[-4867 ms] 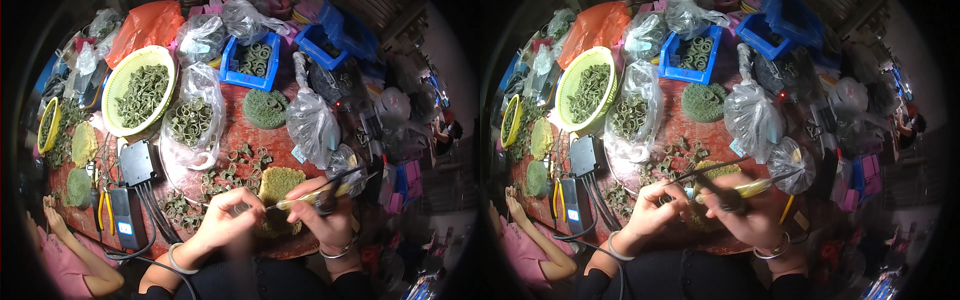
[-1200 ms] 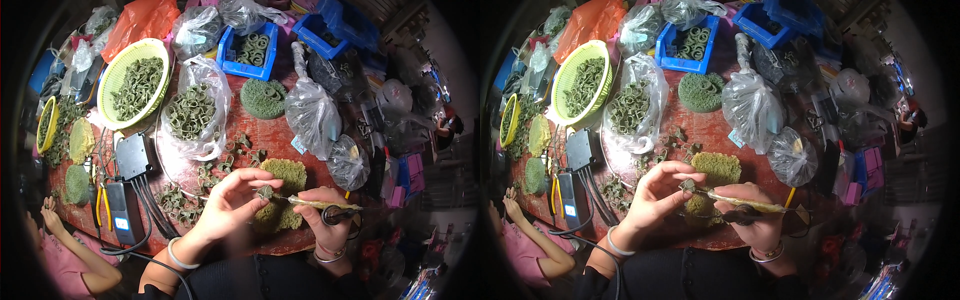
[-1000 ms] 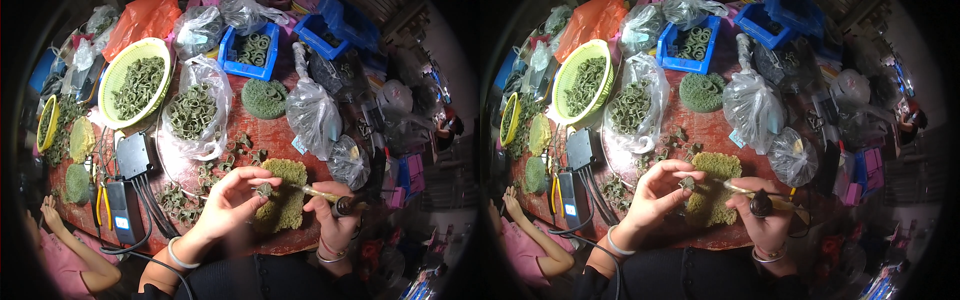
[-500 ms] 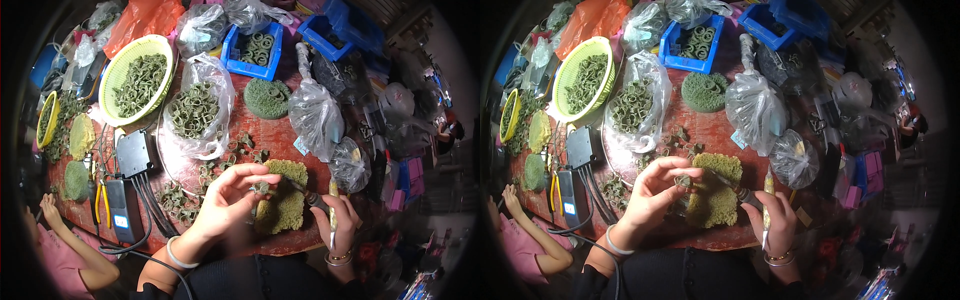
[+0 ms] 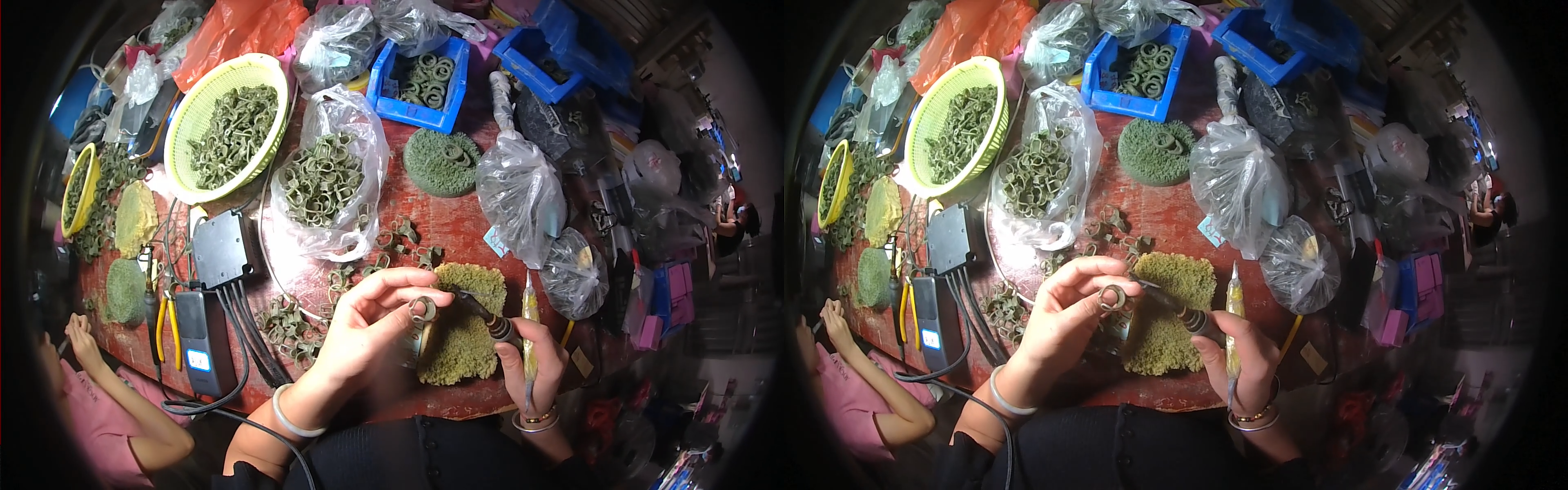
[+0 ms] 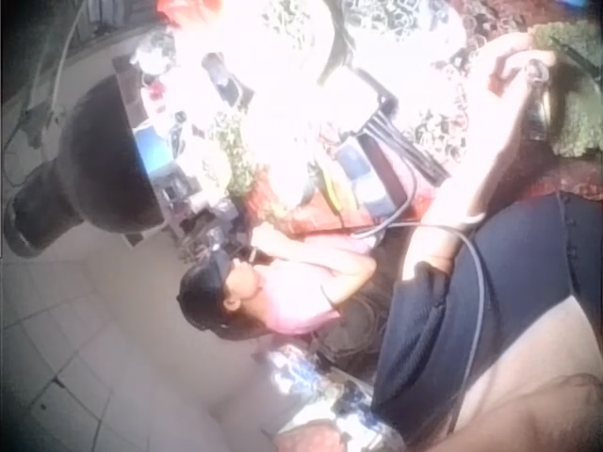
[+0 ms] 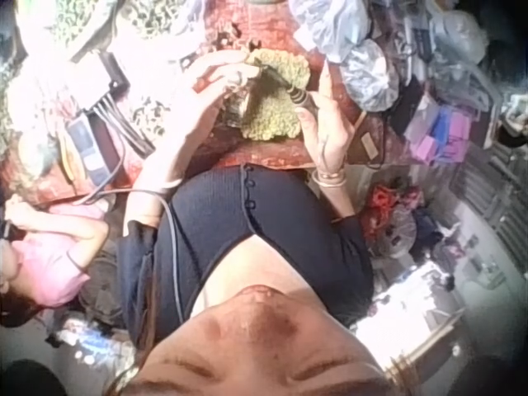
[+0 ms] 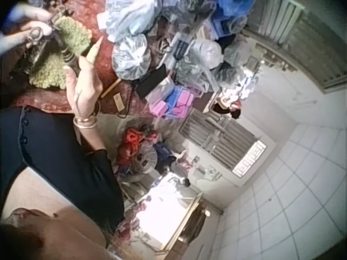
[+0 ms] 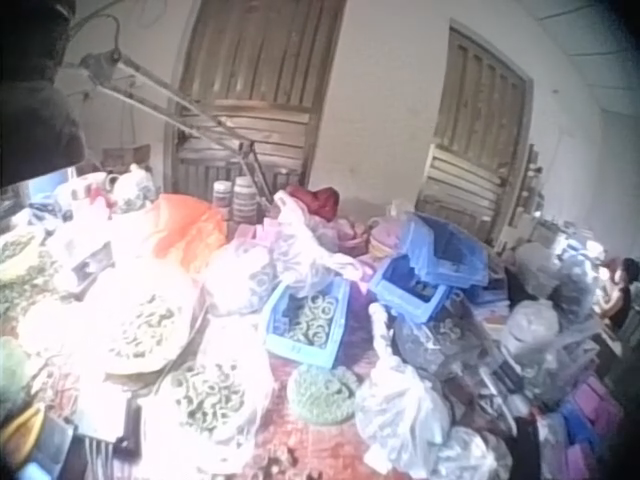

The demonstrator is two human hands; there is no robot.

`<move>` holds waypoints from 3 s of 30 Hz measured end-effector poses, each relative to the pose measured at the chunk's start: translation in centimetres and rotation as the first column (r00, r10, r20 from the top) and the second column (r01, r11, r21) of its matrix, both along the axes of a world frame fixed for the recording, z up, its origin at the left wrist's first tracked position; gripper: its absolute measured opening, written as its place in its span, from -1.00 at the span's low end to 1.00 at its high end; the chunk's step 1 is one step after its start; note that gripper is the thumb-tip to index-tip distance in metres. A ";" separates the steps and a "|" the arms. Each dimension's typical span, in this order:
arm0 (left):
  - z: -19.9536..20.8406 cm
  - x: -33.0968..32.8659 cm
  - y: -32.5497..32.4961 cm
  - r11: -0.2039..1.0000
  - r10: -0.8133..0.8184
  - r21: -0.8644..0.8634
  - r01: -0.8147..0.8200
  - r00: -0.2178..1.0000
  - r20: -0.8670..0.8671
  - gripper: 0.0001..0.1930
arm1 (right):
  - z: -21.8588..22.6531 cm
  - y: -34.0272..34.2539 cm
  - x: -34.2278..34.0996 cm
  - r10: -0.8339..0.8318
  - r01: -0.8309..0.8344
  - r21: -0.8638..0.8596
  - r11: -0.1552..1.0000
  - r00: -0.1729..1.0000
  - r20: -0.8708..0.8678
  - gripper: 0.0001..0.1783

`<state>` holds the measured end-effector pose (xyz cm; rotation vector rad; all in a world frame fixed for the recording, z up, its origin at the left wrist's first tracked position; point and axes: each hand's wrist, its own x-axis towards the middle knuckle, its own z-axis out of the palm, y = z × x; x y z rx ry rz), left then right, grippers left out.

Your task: The recorder uses a heated pyrography tool to burn patterns into small green wax or plastic rings.

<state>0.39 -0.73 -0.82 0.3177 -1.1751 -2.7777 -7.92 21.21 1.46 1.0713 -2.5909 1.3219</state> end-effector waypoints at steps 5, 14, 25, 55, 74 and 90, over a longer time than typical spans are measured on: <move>0.4 -0.2 0.5 0.995 0.067 -0.071 -0.065 0.997 0.036 -0.73 | 0.0 -0.1 0.1 0.041 -0.040 0.013 0.999 0.995 -0.096 -0.64; 0.6 -0.2 0.8 0.983 0.123 -0.144 -0.112 0.990 0.070 -0.77 | 0.3 -0.1 0.1 0.056 -0.045 0.072 0.996 0.987 -0.153 -0.64; 0.7 -0.2 0.7 0.984 0.111 -0.147 -0.098 0.990 0.083 -0.76 | 0.4 -0.2 0.2 0.045 -0.029 0.097 0.995 0.985 -0.167 -0.62; 0.5 -0.2 0.8 0.980 0.082 -0.184 -0.072 0.995 0.047 -0.73 | 0.5 -0.3 0.1 0.042 -0.023 0.112 0.993 0.985 -0.167 -0.62; 0.3 -0.2 0.9 0.960 0.136 -0.247 -0.130 0.991 0.010 -0.74 | 0.7 -0.3 0.2 0.046 -0.027 0.121 0.992 0.986 -0.158 -0.63; 0.3 -0.3 0.7 0.992 0.089 -0.097 -0.081 0.993 0.078 -0.68 | 1.7 1.9 -0.6 -0.048 0.116 0.326 0.938 0.977 -0.209 -0.65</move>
